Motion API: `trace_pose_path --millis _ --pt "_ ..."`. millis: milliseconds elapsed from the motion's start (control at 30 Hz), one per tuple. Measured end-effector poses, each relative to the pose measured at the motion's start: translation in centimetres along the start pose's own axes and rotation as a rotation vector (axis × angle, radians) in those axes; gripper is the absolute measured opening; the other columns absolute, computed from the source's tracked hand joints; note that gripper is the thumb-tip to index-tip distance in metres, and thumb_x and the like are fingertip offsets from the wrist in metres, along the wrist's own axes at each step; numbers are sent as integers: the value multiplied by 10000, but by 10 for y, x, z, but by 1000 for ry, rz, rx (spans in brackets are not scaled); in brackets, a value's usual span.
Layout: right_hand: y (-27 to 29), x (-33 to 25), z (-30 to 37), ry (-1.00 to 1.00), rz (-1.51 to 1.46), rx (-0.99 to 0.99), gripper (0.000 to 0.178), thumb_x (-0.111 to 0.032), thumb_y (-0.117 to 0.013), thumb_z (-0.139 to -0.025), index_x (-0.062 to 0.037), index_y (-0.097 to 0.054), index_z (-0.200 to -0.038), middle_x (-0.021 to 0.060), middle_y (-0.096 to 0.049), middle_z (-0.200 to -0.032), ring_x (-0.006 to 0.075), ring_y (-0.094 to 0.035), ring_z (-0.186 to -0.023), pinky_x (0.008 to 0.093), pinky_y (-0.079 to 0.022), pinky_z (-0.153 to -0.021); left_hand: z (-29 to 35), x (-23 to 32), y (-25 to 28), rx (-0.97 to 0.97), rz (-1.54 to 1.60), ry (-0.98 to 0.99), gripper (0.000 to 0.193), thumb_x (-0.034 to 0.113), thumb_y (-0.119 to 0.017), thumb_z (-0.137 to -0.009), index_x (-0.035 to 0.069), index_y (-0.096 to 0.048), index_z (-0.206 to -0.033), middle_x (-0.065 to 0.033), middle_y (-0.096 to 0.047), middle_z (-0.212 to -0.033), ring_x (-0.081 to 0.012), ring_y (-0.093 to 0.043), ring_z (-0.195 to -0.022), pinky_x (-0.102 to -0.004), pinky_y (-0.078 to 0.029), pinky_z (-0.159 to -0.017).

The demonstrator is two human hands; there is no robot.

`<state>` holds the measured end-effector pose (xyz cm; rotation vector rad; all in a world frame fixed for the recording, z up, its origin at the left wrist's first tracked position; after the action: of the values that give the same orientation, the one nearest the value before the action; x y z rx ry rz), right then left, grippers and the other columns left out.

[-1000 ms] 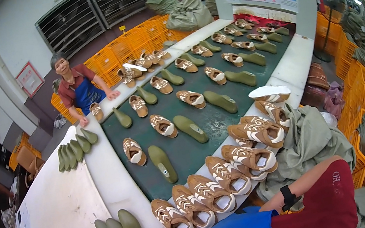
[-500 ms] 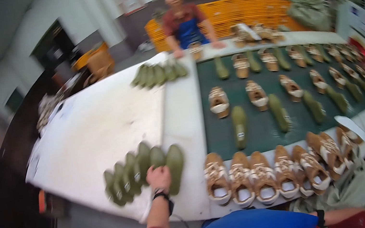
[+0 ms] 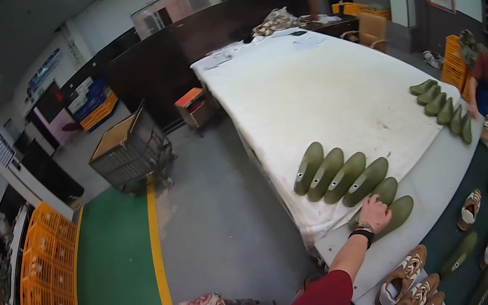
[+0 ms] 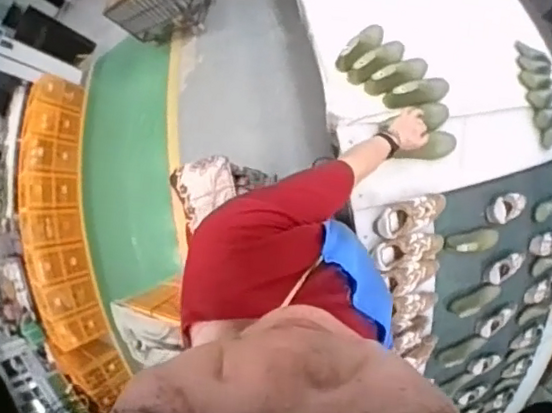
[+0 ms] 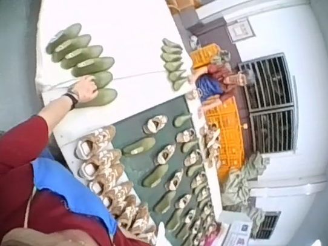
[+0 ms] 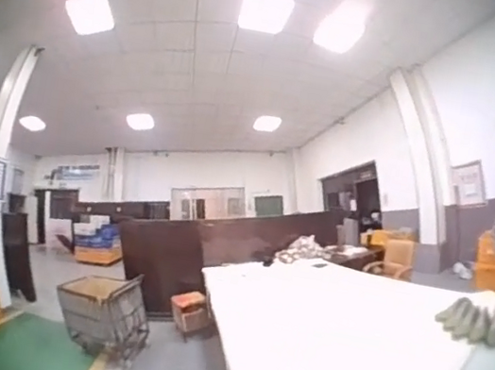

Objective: Insert shoe lasts into partially assembled footwear and organize them on a conveyor line.

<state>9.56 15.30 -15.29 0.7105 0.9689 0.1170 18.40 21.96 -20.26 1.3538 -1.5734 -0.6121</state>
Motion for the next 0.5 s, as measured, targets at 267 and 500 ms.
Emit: trace_pose_path --millis 267,500 --pt "-180 -58 32 -169 -504 304 264 -230 -683 -638 -11 -588 -751 176 -620 -742 311 -596 -657 381 -454 -554 -22 -16 18 -50 23 43 235 253 -511 -687 83 -650 -601 -110 -622 -792 -288 -538 -924 -458 -395 -793" --pt "-289 -154 2 -360 -829 745 264 -236 -678 -648 -13 -585 -755 177 -619 -745 312 -595 -654 382 -452 -552 -24 -8 -10 -6 -14 -80 245 262 -509 -780 78 -658 -714 -60 -641 -832 -282 -481 -1053 -443 -359 -878"
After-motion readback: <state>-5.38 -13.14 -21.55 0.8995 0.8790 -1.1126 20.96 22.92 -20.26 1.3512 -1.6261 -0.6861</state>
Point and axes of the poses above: each hand's wrist, its own z-axis away from the middle knuckle, its own y-axis out of the back of the hand, x = y × z, the point moved 6 cm from there along -z, towards the middle knuckle
